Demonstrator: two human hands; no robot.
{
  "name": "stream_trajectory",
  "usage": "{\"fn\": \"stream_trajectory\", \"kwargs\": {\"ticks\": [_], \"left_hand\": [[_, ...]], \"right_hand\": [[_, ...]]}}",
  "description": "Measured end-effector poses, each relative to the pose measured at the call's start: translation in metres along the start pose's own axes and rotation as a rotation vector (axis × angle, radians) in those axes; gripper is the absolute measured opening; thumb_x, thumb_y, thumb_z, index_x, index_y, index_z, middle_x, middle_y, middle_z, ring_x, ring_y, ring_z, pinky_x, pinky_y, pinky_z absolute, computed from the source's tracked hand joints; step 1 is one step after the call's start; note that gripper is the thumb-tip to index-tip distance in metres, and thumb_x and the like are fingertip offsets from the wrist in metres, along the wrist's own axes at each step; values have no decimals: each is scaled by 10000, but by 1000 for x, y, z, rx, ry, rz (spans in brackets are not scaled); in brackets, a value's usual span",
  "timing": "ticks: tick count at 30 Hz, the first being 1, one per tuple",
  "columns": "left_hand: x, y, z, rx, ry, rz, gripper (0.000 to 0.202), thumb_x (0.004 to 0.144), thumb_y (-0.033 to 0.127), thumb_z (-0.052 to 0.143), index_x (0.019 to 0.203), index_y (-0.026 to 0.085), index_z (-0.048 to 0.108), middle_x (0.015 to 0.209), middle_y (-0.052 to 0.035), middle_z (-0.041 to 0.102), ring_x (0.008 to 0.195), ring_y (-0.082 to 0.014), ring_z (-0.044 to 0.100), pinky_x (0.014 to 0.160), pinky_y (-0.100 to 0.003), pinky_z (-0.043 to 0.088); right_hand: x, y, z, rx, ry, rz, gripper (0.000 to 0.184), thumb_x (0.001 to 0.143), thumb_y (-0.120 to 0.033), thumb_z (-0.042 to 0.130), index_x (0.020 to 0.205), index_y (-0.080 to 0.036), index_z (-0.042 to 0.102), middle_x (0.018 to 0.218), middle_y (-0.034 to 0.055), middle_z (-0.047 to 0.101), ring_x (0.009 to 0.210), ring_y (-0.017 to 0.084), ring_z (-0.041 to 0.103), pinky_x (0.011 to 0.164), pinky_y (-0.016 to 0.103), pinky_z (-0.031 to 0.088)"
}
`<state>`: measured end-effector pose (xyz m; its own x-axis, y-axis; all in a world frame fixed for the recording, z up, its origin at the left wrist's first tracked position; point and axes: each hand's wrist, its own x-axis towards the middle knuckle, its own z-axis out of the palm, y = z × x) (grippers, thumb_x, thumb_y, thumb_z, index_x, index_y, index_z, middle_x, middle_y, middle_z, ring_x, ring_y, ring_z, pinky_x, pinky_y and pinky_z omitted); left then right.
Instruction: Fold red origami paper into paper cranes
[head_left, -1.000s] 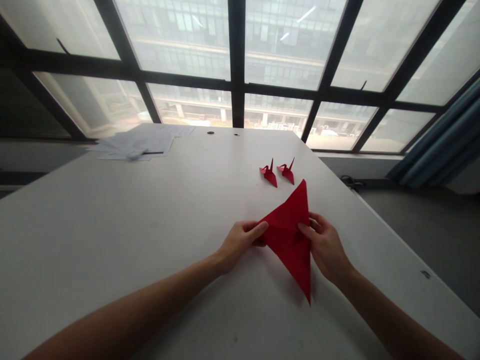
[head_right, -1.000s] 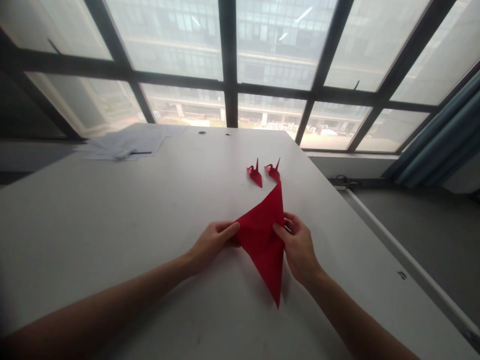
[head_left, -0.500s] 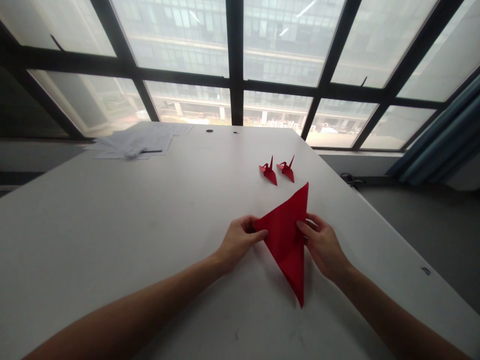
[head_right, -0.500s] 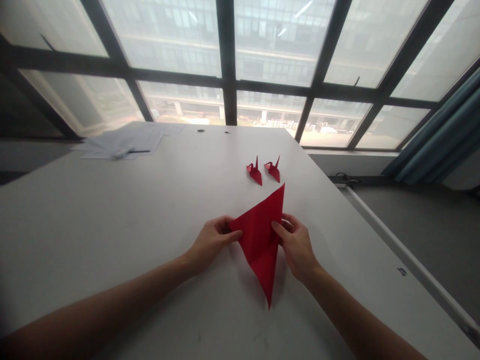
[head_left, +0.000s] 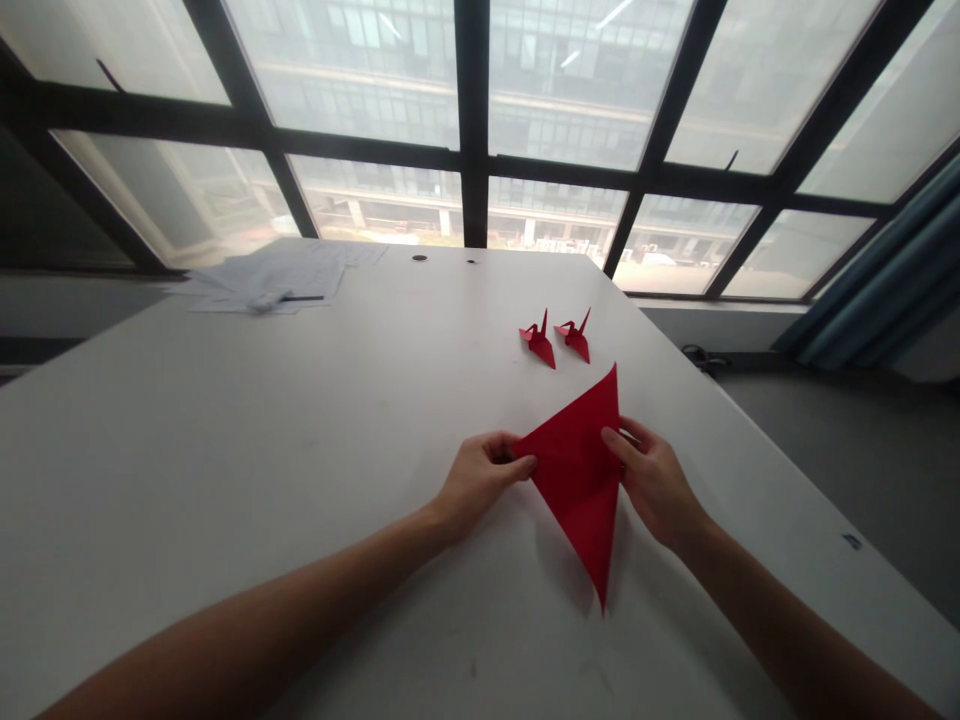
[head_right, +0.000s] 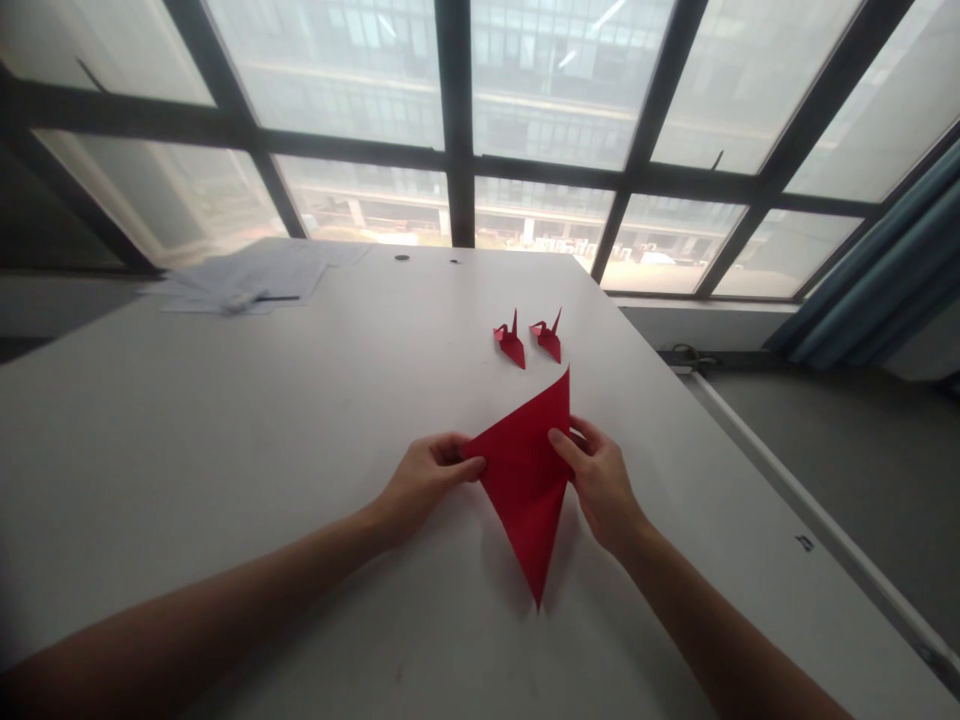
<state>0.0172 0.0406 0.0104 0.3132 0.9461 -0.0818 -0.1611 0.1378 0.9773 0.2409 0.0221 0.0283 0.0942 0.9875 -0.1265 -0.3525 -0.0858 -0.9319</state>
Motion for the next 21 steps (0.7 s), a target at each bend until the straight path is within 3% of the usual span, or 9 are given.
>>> {"fn": "stream_trajectory", "kwargs": {"ticks": [21], "left_hand": [[-1, 2, 1, -33, -38, -42, 301, 755, 315, 822, 983, 123, 782, 919, -99, 778, 806, -187, 701, 766, -283, 550]], "right_hand": [[-2, -3, -2, -30, 50, -88, 382, 715, -310, 875, 1058, -209, 739, 1069, 84, 768, 988, 282, 707, 790, 403, 620]]}}
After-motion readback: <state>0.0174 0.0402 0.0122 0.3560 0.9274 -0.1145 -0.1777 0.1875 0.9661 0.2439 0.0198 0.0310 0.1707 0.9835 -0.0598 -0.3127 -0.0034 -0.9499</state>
